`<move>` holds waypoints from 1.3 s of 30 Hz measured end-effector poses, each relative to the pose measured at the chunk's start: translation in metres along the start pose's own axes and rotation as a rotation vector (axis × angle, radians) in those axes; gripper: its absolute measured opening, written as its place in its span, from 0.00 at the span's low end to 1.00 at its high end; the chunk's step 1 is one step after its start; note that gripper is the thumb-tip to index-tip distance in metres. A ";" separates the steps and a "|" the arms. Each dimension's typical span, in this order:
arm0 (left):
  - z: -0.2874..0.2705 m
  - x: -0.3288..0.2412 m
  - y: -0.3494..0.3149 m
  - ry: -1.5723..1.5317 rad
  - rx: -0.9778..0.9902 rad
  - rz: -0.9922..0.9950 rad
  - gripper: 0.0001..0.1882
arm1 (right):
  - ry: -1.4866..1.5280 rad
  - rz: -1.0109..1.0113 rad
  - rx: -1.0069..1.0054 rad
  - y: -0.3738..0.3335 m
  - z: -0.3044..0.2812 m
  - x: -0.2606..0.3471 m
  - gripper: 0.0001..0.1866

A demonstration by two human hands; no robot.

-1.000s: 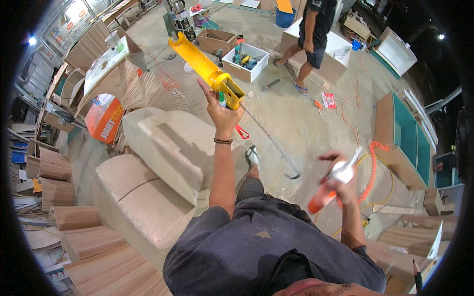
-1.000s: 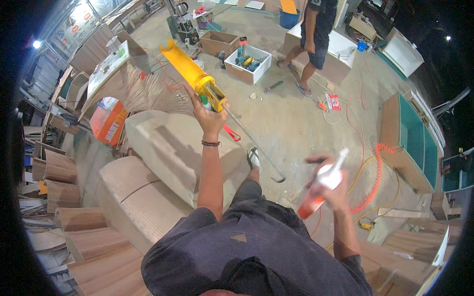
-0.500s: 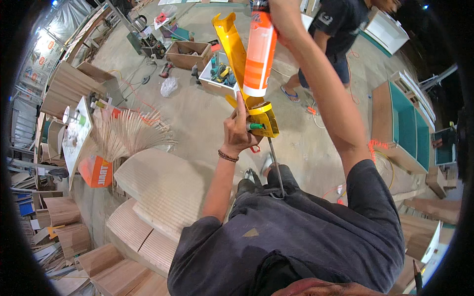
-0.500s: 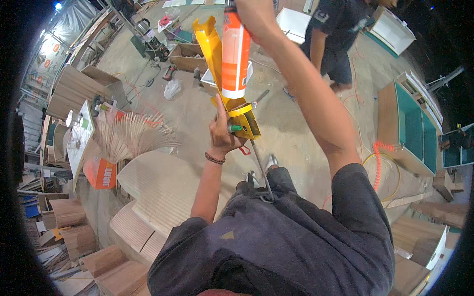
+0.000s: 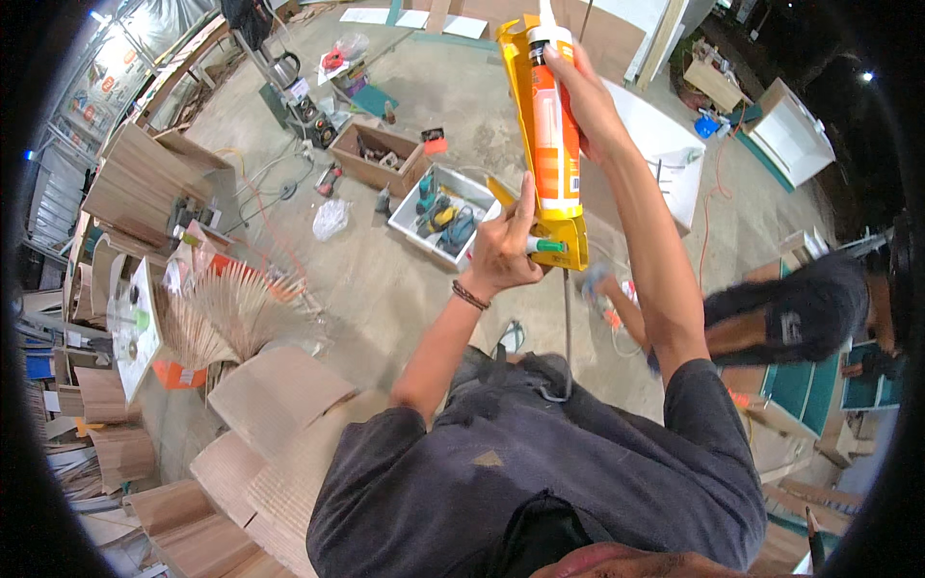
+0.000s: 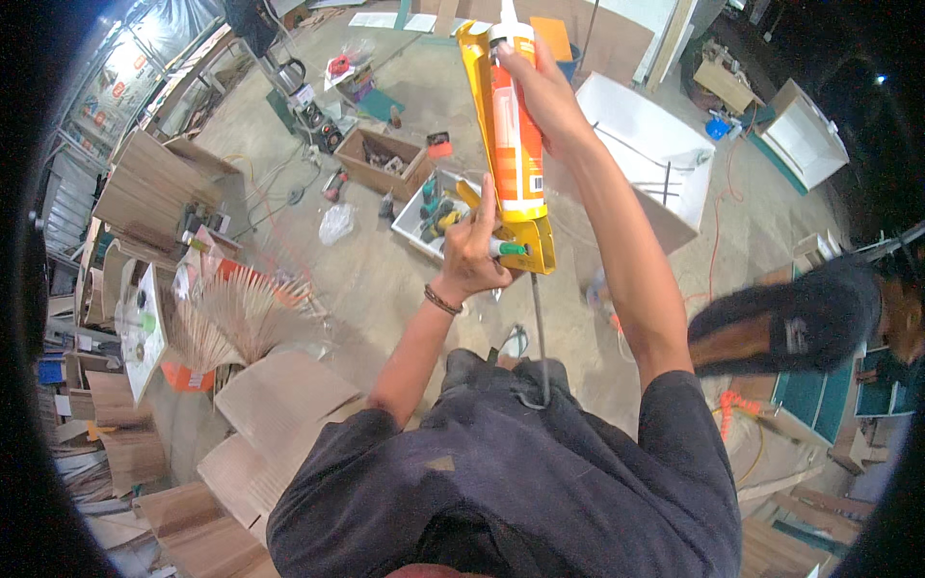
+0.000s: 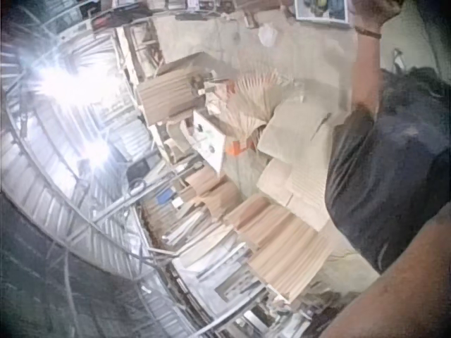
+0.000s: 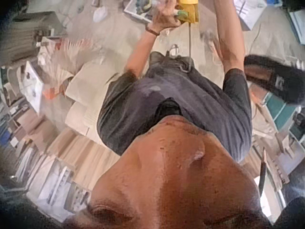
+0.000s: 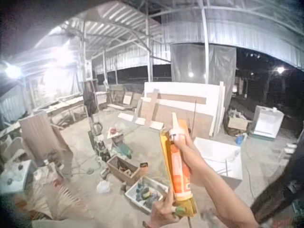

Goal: The person applies a sealant using a caulking gun along a strip of material on a wooden surface, then manages coils of wire by checking and separating them.

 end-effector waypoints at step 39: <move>0.182 0.755 0.457 -1.177 -0.726 -0.525 0.20 | 0.091 0.363 0.315 0.711 -0.285 -0.281 0.31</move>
Point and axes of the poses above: each hand's wrist, its own y-axis towards the middle knuckle, its own z-axis out of the palm, x = y × z, the point moved 7 cm from there along y, towards the middle knuckle, and after that the axes turned 14 degrees about x, right-handed, at the moved point
